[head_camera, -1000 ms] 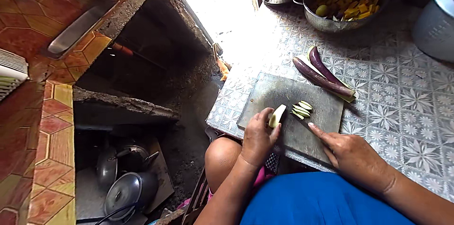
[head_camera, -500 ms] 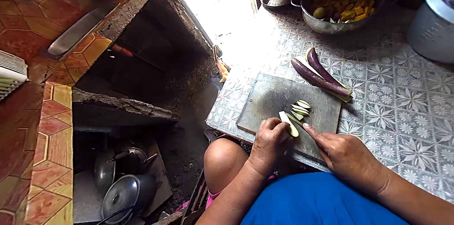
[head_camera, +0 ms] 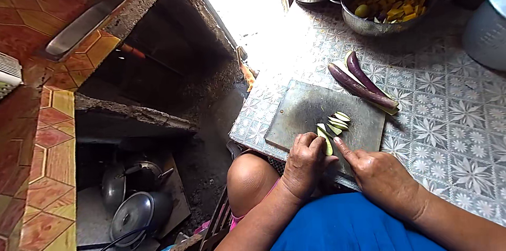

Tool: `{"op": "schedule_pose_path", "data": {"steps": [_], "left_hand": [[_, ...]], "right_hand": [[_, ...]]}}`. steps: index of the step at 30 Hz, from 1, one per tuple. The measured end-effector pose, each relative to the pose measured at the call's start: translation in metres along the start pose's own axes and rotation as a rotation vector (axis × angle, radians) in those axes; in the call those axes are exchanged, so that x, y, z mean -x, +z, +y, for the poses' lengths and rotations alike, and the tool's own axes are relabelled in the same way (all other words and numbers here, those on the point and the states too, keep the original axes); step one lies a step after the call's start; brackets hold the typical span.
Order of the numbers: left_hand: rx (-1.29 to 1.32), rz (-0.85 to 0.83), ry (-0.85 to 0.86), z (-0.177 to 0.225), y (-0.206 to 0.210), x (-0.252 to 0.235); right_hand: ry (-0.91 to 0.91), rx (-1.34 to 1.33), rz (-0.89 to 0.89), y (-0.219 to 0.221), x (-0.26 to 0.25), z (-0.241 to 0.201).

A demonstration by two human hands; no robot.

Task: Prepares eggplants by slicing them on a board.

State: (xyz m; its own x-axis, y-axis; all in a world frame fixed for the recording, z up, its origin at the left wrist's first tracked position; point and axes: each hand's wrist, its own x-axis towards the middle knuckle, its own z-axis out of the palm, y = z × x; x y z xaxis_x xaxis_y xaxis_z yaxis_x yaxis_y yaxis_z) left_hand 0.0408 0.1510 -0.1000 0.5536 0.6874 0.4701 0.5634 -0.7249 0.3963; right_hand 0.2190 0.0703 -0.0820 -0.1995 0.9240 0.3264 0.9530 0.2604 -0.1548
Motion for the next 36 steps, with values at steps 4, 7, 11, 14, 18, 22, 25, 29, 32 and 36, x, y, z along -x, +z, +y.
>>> {"op": "schedule_pose_path", "data": {"steps": [4,7,11,14,18,22,25,29,32,36], "left_hand": [[-0.027,0.011,0.004,0.001,0.002,-0.001],[-0.029,0.016,0.004,0.002,0.003,-0.003],[0.052,-0.036,-0.009,0.000,-0.003,0.000],[0.099,-0.025,-0.012,-0.003,-0.004,0.004],[0.089,0.016,0.008,-0.003,0.001,0.006],[0.077,0.018,0.008,-0.002,0.001,0.006],[0.067,0.020,0.009,-0.001,0.002,0.005],[0.070,0.012,0.006,-0.001,0.002,0.005],[0.076,0.012,0.004,-0.001,0.003,0.004],[0.066,0.011,0.013,0.000,0.002,0.006]], "right_hand": [[0.053,0.063,-0.045,0.004,-0.006,-0.010],[0.062,0.068,-0.049,0.012,-0.015,-0.014],[0.055,0.005,-0.064,0.012,-0.012,-0.006],[0.065,-0.026,-0.045,0.007,0.000,0.000],[0.049,-0.046,0.041,-0.004,0.011,0.002],[-0.014,-0.039,0.040,-0.010,0.014,0.002],[-0.036,-0.021,0.012,-0.009,0.014,0.005],[-0.058,-0.050,-0.020,-0.007,0.011,0.009],[-0.053,-0.068,-0.046,-0.003,0.005,0.010],[-0.024,-0.072,-0.052,0.009,-0.006,0.005]]}}
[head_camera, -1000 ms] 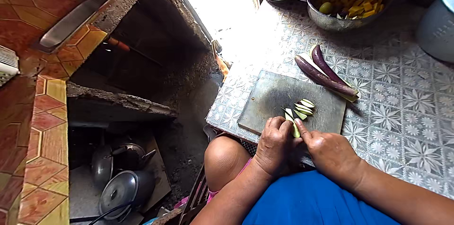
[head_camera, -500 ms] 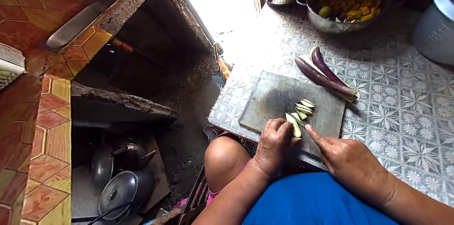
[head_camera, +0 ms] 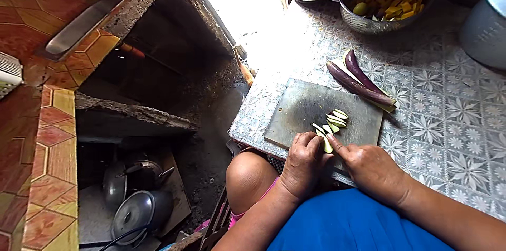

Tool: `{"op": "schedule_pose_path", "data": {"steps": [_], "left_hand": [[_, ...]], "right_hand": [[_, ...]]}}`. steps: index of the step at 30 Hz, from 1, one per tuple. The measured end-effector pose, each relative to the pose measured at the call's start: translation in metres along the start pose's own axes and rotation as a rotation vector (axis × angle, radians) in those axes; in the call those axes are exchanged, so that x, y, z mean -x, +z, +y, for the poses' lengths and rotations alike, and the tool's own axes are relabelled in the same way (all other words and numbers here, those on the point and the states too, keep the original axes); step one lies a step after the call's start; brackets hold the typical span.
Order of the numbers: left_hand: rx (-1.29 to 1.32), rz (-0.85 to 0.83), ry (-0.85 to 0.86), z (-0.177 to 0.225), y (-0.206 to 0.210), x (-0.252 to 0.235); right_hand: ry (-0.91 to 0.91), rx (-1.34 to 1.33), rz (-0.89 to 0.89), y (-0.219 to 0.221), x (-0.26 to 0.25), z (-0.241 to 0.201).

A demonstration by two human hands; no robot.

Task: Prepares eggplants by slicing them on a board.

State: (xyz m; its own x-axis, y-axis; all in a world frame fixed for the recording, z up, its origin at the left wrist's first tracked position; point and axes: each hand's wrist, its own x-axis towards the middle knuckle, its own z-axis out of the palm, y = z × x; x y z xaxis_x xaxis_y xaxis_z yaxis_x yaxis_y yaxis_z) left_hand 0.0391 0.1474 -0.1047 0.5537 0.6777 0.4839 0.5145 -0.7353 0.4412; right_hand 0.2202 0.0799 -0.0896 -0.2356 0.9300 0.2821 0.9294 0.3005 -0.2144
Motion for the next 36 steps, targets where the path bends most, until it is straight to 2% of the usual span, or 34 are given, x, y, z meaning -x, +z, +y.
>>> {"op": "schedule_pose_path", "data": {"steps": [8,13,20,26,31,36], "left_hand": [[0.033,0.029,-0.015,-0.001,-0.001,0.004],[0.005,0.027,0.004,0.000,0.003,0.001],[-0.034,0.026,0.033,0.002,0.006,-0.004],[0.000,0.035,0.037,0.002,0.008,-0.006],[-0.007,0.024,0.022,0.002,0.007,-0.005],[-0.011,0.041,0.020,0.003,0.008,-0.003]], "right_hand": [[0.075,-0.088,0.041,-0.004,0.020,0.006],[0.049,-0.055,0.110,-0.016,0.025,0.007],[0.012,0.048,0.040,-0.021,0.023,0.000],[-0.005,0.013,-0.016,-0.025,0.018,0.004],[0.011,-0.028,-0.042,-0.010,0.005,0.008],[0.011,-0.031,0.043,0.003,0.010,0.009]]}}
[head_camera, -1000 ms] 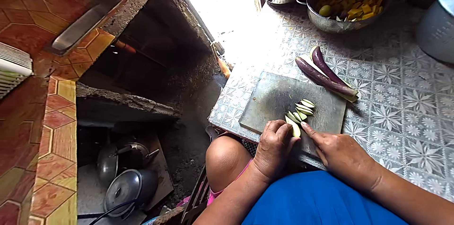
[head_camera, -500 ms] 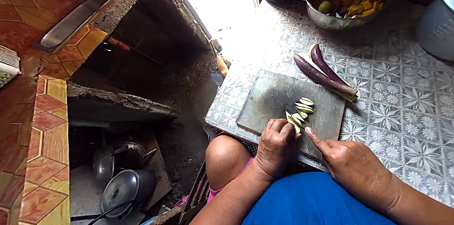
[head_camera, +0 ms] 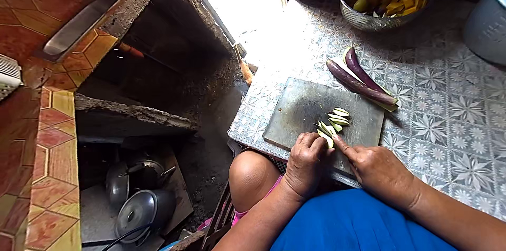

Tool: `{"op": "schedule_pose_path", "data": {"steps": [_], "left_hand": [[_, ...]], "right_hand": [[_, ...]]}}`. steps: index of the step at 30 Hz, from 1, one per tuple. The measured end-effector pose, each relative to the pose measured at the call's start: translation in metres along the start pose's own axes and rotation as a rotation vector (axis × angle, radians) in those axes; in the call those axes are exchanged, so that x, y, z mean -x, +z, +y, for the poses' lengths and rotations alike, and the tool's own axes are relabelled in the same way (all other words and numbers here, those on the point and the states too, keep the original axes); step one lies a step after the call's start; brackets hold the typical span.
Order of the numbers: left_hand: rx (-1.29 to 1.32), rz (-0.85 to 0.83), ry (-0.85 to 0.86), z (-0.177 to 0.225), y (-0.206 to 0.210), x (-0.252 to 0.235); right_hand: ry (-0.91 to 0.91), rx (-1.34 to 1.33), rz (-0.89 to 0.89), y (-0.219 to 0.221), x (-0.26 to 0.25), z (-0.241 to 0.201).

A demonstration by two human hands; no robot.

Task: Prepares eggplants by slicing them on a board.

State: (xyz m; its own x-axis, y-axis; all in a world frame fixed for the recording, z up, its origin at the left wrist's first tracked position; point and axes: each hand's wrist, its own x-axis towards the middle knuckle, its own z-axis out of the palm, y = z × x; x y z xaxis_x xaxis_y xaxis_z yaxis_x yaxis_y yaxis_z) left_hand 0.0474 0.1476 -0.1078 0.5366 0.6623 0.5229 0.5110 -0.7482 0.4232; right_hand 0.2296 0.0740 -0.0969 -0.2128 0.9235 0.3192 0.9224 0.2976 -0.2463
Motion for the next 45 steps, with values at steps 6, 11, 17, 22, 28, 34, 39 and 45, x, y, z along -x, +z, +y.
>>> {"op": "schedule_pose_path", "data": {"steps": [6,11,17,22,28,34,39,45], "left_hand": [[-0.006,0.007,-0.001,-0.001,0.000,0.001],[-0.019,0.003,0.006,0.000,0.000,0.000],[-0.031,0.009,0.028,-0.001,0.001,-0.001],[-0.010,0.004,0.033,-0.002,0.001,-0.001],[-0.009,0.017,0.028,-0.003,0.002,0.000],[0.015,0.014,0.019,-0.001,-0.001,0.004],[0.006,0.031,0.013,-0.002,0.001,0.003],[-0.014,0.046,0.019,-0.003,0.005,0.002]], "right_hand": [[0.068,-0.093,0.013,-0.010,0.019,0.003],[-0.002,-0.043,0.049,-0.021,0.017,-0.001],[-0.048,0.043,0.005,-0.027,0.013,-0.005],[-0.062,0.026,-0.060,-0.031,0.008,-0.001],[-0.044,0.037,-0.025,-0.004,0.003,-0.004],[0.015,-0.087,-0.025,-0.003,0.010,0.003],[0.039,-0.087,0.000,-0.007,0.021,0.002],[-0.011,-0.049,0.067,-0.023,0.018,0.001]]}}
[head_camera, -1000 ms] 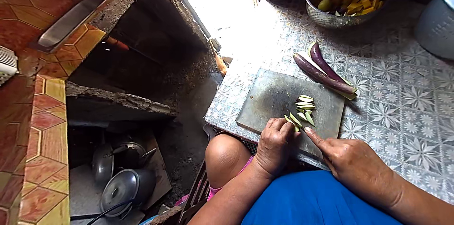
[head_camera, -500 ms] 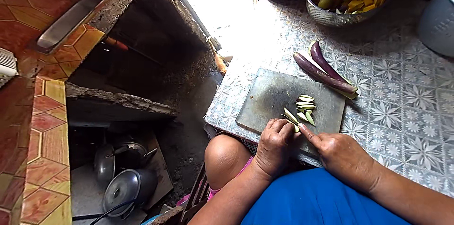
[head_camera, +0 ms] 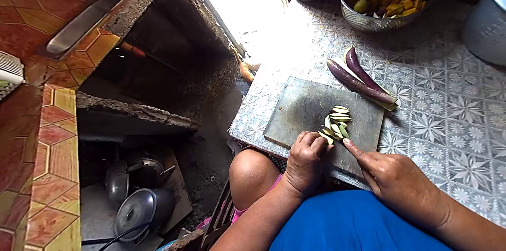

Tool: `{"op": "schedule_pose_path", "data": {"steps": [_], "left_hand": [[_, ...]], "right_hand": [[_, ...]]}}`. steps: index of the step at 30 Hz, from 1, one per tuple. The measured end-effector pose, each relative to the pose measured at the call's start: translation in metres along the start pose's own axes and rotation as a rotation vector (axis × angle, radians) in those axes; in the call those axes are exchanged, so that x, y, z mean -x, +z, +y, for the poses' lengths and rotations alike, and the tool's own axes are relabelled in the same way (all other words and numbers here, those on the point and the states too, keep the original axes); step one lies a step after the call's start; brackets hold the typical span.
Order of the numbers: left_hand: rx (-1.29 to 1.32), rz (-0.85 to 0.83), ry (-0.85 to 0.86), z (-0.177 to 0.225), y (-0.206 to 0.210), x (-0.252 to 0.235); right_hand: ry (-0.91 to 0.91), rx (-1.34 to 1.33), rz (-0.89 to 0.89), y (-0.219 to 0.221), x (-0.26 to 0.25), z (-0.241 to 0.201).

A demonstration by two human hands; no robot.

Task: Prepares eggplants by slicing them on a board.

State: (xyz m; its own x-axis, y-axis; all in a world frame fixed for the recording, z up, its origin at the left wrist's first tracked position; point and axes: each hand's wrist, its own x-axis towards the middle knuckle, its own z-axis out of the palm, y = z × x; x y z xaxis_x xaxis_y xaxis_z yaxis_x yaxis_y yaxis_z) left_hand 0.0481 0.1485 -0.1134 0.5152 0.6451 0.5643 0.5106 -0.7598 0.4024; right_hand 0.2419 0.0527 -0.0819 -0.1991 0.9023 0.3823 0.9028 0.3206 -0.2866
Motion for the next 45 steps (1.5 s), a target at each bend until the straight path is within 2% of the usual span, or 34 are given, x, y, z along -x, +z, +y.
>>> {"op": "schedule_pose_path", "data": {"steps": [17,24,32,35,45], "left_hand": [[0.017,-0.018,0.017,-0.002,-0.001,-0.002],[0.010,-0.001,0.015,-0.003,0.000,-0.001],[0.000,0.008,-0.022,-0.005,-0.001,-0.001],[0.021,0.010,-0.029,-0.004,0.002,-0.003],[0.182,-0.017,-0.046,0.005,0.010,-0.010]], "right_hand": [[-0.042,0.113,-0.145,-0.015,-0.009,-0.007],[-0.032,0.066,-0.168,0.012,-0.012,-0.004],[0.014,-0.046,-0.123,0.010,-0.005,0.004],[0.012,-0.086,-0.027,0.005,0.000,0.011],[0.080,-0.066,0.072,-0.005,0.000,0.019]]}}
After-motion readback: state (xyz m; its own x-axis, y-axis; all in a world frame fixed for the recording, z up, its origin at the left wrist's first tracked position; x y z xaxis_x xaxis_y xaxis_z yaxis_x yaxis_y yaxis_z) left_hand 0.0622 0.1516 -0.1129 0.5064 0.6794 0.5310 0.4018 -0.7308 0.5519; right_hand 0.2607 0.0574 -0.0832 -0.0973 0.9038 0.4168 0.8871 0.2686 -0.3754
